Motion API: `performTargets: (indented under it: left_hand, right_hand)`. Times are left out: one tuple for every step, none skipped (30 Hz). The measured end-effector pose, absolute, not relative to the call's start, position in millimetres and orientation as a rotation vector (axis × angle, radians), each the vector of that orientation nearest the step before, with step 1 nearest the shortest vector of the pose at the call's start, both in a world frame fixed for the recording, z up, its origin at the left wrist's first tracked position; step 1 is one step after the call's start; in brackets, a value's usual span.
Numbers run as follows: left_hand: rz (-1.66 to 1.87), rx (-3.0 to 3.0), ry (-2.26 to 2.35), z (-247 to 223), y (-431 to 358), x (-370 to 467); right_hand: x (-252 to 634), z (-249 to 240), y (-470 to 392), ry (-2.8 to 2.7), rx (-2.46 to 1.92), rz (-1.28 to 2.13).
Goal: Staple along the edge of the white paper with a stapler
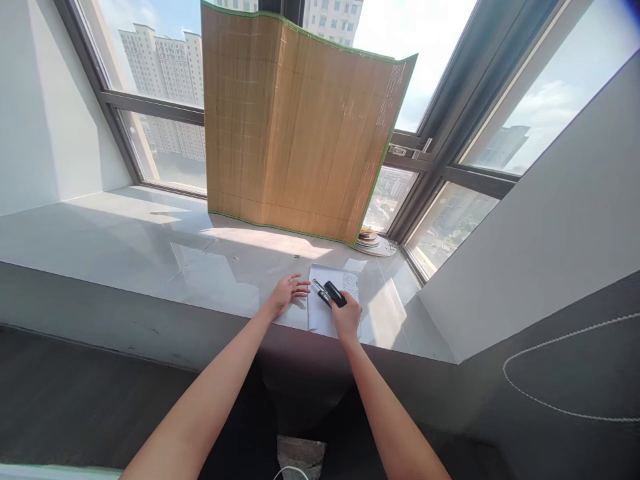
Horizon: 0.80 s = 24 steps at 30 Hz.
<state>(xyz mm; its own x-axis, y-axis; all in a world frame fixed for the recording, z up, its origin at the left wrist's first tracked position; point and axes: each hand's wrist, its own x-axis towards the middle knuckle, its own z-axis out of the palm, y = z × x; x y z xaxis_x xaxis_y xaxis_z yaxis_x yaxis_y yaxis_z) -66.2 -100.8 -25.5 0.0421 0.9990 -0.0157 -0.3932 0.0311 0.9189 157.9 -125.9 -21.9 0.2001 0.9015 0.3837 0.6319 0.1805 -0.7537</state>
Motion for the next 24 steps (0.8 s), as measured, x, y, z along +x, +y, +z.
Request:
performTargets:
  left_hand:
    - [1.309,0.958,0.896,-26,-102,-65]
    - [1.295,0.998,0.892,-27,-102,-65]
    - [1.278,1.032,0.88,-28,-103,-65]
    - [1.255,1.061,0.861,-28,-104,-65]
    - [1.224,1.087,0.835,-27,-105,-65]
    - [1.19,1.113,0.805,-25,-107,-64]
    - [1.163,1.14,0.783,-24,-108,-64]
    - [1.149,1.168,0.775,-22,-110,-64]
    - [1.15,1.195,0.779,-20,-111,-64]
    - [1.162,1.217,0.792,-18,-113,-63]
    - [1.177,1.231,0.808,-17,-113,-63]
    - [1.187,1.235,0.822,-16,-114,-64]
    - [1.188,1.23,0.832,-17,-114,-64]
    - [1.182,1.221,0.838,-17,-114,-65]
    - [1.173,1.21,0.842,-18,-113,-66]
    - [1.166,1.2,0.842,-19,-113,-67]
    - [1.162,1.19,0.837,-20,-112,-67]
    - [1.159,1.178,0.83,-21,-111,-67]
    - [1.166,1.162,0.826,-22,-111,-67]
    - [1.188,1.14,0.831,-22,-110,-66]
    - [1.219,1.116,0.855,-22,-109,-65]
    - [1.25,1.092,0.894,-22,-108,-65]
    - [1.266,1.076,0.935,-22,-107,-65]
    - [1.263,1.076,0.968,-22,-106,-64]
  right_hand:
    - [158,-21,-128,-1.54,-1.525,0.3]
    - [156,-19,-131,-1.582,-1.488,0.216]
    - [152,-16,-133,-1.646,-1.419,0.129]
    - [146,-12,-135,-1.73,-1.327,0.06]
    - [139,-8,-136,-1.831,-1.224,0.022]
    - [130,-4,-136,-1.939,-1.124,0.015]
    - [120,-1,-135,-2.037,-1.045,0.026]
    - [110,1,-133,-2.107,-1.003,0.037]
    - [101,2,-130,-2.149,-0.997,0.044]
    - [93,2,-127,-2.167,-1.013,0.048]
    - [87,1,-124,-2.165,-1.034,0.051]
    - [82,0,-121,-2.151,-1.05,0.058]
    - [78,-3,-119,-2.132,-1.055,0.065]
    - [76,-5,-117,-2.116,-1.05,0.07]
    - [75,-6,-116,-2.106,-1.042,0.068]
    - [74,-7,-116,-2.106,-1.037,0.059]
    - [74,-6,-117,-2.113,-1.033,0.045]
    - [76,-3,-119,-2.123,-1.027,0.03]
    - [78,1,-121,-2.129,-1.014,0.025]
    - [83,7,-122,-2.12,-0.994,0.033]
    - [90,13,-122,-2.09,-0.97,0.05]
    - [100,21,-120,-2.044,-0.948,0.071]
    - [112,27,-116,-1.976,-0.94,0.092]
    - [128,32,-107,-1.902,-0.948,0.102]
